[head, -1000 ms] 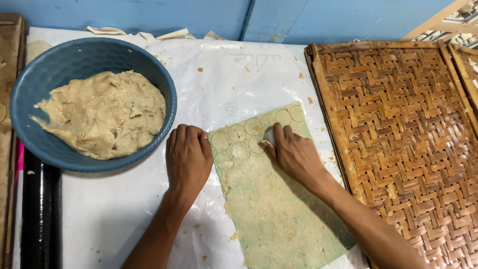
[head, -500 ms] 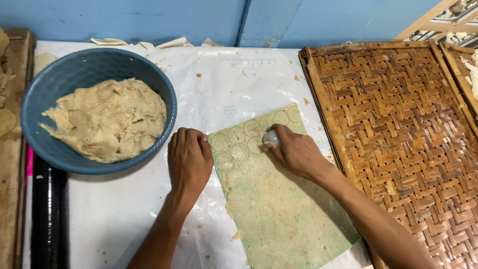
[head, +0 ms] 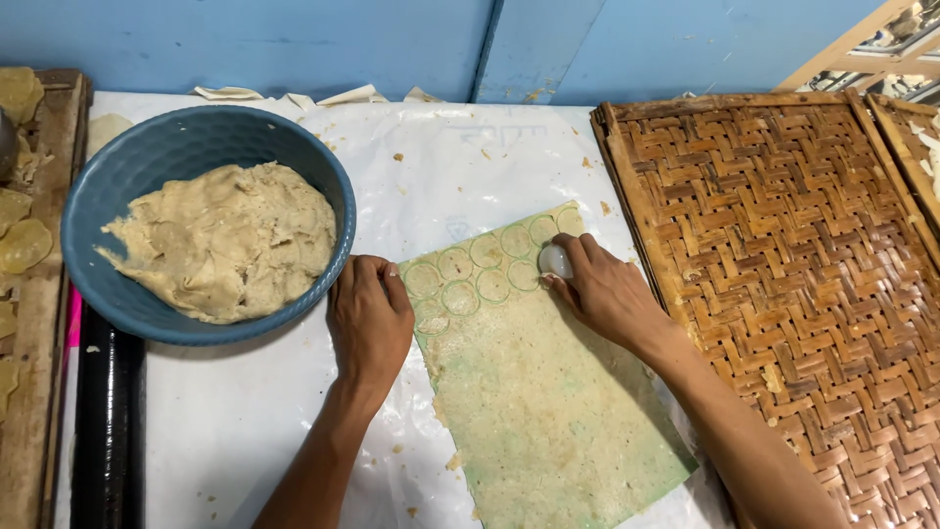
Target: Cutting small circles out of a thin sheet of dough using a small circular tool.
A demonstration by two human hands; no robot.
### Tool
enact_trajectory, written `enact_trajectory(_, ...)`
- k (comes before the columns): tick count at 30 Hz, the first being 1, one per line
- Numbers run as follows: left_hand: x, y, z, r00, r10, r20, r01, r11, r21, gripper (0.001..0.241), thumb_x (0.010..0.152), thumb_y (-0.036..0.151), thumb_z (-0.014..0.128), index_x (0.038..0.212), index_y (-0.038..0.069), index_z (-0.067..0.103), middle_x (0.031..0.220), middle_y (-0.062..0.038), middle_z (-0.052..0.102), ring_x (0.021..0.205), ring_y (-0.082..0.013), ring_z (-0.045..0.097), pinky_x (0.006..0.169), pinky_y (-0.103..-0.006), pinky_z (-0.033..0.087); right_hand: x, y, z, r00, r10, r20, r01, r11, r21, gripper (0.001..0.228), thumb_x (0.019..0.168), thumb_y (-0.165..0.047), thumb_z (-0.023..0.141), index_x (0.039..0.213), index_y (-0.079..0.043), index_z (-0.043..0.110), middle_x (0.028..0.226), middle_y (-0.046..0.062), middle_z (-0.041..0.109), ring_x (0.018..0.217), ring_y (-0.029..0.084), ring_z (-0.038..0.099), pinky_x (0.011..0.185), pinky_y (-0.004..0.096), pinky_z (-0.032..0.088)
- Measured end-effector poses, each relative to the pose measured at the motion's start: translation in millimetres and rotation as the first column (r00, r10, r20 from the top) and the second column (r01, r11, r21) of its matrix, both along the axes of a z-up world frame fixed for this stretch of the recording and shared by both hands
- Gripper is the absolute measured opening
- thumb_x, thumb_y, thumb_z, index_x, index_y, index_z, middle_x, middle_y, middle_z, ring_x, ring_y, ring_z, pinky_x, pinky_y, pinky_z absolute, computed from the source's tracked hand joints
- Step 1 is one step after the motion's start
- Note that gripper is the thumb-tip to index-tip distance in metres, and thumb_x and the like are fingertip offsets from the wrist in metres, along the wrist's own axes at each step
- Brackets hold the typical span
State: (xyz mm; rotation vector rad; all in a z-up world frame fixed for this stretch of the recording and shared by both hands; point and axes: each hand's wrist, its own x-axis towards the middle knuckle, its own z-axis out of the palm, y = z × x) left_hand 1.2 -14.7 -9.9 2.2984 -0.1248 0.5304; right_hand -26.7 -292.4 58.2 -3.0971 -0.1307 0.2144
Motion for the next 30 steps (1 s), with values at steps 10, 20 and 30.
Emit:
enact_trajectory(10, 1, -1, 1, 1.0, -0.01, -0.001, 0.01, 1.0, 0.027, 0.01, 0.099, 0.011, 0.058, 0.089, 0.008, 0.056, 0.087, -0.009, 0.052, 0.087, -0.0314, 0.058, 0.08, -0.0398, 0.049, 11, 3, -20, 1.0, 0.006, -0.003, -0.006, 0.981, -0.196, 0.037, 0.106, -0.04, 0.036, 0.122, -0.008, 0.046, 0.088, 0.011, 0.057, 0.076, 0.039, 0.074, 0.068, 0.052, 0.06)
enact_trajectory(20, 1, -1, -1, 1.0, -0.013, 0.008, 0.013, 1.0, 0.023, 0.01, 0.1, 0.011, 0.058, 0.09, 0.007, 0.056, 0.087, -0.009, 0.052, 0.087, -0.0317, 0.059, 0.08, -0.0405, 0.049, 10, 1, 3, 0.991, 0.068, -0.115, -0.07, 0.997, -0.011, 0.037, 0.104, -0.034, 0.04, 0.131, -0.009, 0.043, 0.097, 0.018, 0.062, 0.085, 0.045, 0.074, 0.073, 0.057, 0.059)
enact_trajectory(30, 1, -1, 1, 1.0, -0.015, -0.009, 0.015, 0.999, 0.028, 0.007, 0.1, 0.01, 0.058, 0.093, 0.008, 0.058, 0.089, -0.008, 0.053, 0.087, -0.031, 0.06, 0.08, -0.0403, 0.049, -8, -28, 13, 0.976, -0.204, -0.075, 0.206, 0.978, 0.027, 0.043, 0.104, -0.03, 0.05, 0.141, -0.01, 0.044, 0.108, 0.02, 0.066, 0.08, 0.036, 0.074, 0.073, 0.049, 0.061)
